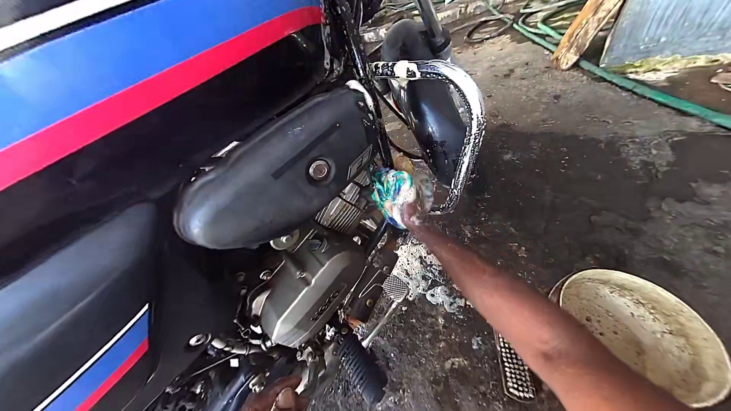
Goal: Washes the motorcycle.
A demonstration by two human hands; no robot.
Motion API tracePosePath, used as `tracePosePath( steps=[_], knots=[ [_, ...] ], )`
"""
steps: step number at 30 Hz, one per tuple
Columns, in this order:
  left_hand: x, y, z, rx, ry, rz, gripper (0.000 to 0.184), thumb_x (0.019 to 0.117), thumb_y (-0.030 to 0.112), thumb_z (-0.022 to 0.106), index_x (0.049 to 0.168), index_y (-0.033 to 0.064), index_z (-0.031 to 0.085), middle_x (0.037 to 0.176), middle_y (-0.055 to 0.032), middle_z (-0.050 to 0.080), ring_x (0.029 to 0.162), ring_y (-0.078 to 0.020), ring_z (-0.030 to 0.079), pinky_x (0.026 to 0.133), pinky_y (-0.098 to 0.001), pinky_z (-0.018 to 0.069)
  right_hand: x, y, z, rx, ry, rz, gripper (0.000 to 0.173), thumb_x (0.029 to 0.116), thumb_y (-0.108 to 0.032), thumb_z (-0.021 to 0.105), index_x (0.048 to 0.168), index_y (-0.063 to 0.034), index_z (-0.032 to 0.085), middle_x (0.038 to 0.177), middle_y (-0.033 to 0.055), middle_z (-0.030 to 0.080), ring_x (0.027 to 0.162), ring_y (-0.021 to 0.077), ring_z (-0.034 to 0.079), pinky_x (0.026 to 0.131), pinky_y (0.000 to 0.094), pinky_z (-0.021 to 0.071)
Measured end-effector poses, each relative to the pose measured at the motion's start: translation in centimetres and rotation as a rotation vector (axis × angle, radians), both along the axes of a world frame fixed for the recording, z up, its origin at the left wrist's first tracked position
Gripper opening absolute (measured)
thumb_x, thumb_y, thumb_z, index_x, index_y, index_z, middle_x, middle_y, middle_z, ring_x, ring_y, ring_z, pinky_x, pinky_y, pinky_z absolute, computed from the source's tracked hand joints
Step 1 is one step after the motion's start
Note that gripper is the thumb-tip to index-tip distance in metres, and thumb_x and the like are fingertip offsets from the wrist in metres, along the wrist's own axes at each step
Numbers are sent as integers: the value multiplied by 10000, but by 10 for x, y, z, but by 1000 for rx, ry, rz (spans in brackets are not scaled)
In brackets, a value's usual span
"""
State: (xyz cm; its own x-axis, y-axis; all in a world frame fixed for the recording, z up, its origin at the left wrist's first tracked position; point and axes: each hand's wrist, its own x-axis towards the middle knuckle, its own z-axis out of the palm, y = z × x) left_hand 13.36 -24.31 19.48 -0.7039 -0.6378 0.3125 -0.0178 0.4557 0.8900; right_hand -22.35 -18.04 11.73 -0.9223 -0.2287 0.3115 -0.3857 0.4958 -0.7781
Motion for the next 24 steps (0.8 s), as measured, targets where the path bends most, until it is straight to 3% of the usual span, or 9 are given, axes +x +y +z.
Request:
tracePosePath(
  steps=[3,5,9,11,14,17,19,21,24],
  knots=[
    [2,4,-1,15,-9,26,170,978,29,488,990,-13,653,858,109,706,773,23,683,760,-197,593,1,21,28,38,103,-51,428,1005,-219,601,1326,63,614,1279,310,648,1227,450,620,1049,588,466],
    [3,4,0,-5,-19,36,181,975,37,498,981,-35,664,851,96,702,766,41,672,749,-182,586,0,26,51,-188,264,-133,420,924,-169,685,1228,118,644,1202,332,664,1166,443,641,1026,558,474],
    [4,8,3,-74,-58,74,187,960,83,563,977,-40,703,860,28,717,772,29,675,741,-176,584,12,29,130,-910,714,108,454,898,-70,694,1244,180,540,1107,190,694,1032,163,697,947,346,581],
    [5,7,2,-114,-115,98,211,959,159,583,988,9,729,861,10,728,771,-9,688,731,-221,589,26,35,162,-955,897,173,526,887,-145,702,1251,166,482,1087,136,670,1020,99,678,932,301,572],
    [10,4,-3,-202,-197,128,268,954,293,579,998,94,754,872,23,732,794,-45,691,738,-288,584,36,35,166,-732,1010,101,790,751,-322,851,1241,201,520,1101,230,681,1047,175,687,965,311,543],
    [13,1,-7,-250,-202,136,283,950,343,580,985,130,764,875,44,724,810,-40,671,749,-284,562,37,43,109,-210,775,236,923,724,-468,826,1325,166,531,1255,309,644,1189,342,638,1051,459,496],
    [14,-2,-8,-258,-187,129,284,955,345,573,982,138,766,875,55,726,819,-36,672,757,-278,559,16,50,43,196,755,411,716,865,-422,750,1329,97,583,1319,342,606,1270,467,571,1094,587,423],
    [17,-3,-8,-246,-188,107,292,966,334,560,993,129,766,880,55,734,830,-41,670,767,-286,550,-8,47,-15,460,912,562,485,977,-401,634,1327,-65,645,1339,273,627,1282,458,574,1095,615,429],
    [15,-3,-5,-186,-154,64,258,969,223,566,997,47,752,899,11,737,824,-27,683,771,-245,574,20,28,-29,678,746,607,441,992,-282,616,1371,-58,635,1422,236,596,1369,444,513,1139,618,381]
  ],
)
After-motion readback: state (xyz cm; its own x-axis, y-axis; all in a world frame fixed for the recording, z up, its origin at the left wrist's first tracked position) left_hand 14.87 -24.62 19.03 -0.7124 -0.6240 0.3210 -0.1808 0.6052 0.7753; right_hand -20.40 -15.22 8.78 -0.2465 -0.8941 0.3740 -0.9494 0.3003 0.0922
